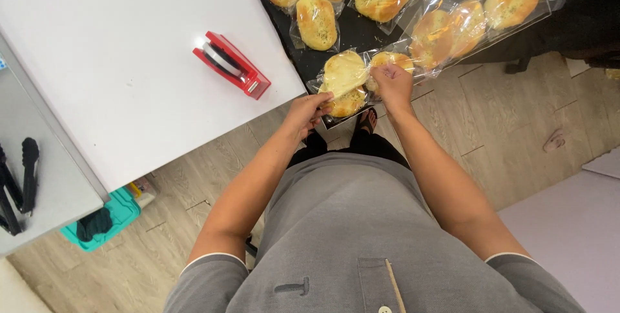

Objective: Wrapping individual pieces of bread in plastic bags and arranging them on a tray at a bakery counter.

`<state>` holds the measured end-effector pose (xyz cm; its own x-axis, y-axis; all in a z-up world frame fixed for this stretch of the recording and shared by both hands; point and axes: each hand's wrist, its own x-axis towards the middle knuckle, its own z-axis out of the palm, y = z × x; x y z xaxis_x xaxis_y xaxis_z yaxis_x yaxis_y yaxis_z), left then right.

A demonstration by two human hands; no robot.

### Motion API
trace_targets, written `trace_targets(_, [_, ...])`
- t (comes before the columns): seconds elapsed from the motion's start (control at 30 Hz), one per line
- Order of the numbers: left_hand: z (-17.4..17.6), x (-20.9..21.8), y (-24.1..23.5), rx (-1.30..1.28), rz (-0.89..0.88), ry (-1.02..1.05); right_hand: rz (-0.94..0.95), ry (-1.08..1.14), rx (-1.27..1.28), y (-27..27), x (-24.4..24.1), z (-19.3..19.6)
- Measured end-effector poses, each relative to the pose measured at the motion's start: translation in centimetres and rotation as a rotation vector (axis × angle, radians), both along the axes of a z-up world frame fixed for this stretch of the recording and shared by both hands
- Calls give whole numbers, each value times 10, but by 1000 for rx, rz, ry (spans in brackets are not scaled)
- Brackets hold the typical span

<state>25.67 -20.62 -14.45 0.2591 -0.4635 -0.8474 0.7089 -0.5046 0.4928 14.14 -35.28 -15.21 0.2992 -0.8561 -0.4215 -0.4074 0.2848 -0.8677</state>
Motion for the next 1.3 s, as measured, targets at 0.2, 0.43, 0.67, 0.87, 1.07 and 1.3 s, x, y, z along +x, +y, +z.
trace_targets(0.2, [-3, -3, -4, -49, -44, 90, 22, 108, -196, 4, -6, -5])
trace_targets(0.43, [-6, 5, -4, -28, -33, 104, 614, 343, -595, 15, -13, 57])
trace_targets(0.67, [6, 17, -1, -17, -106, 178, 800, 199, -863, -19, -24, 4])
trace_targets(0.87, [58, 18, -15, -174, -485, -986, 810, -75, -736, -32, -10, 23])
trace_targets(1.07, [49, 20, -48, -269, -374, -1168, 683, -128, -421, -68, 13, 40])
trace_targets(1.3, [66, 11, -52, -59, -199, -1105, 754, 38, -284, -124, 55, 85])
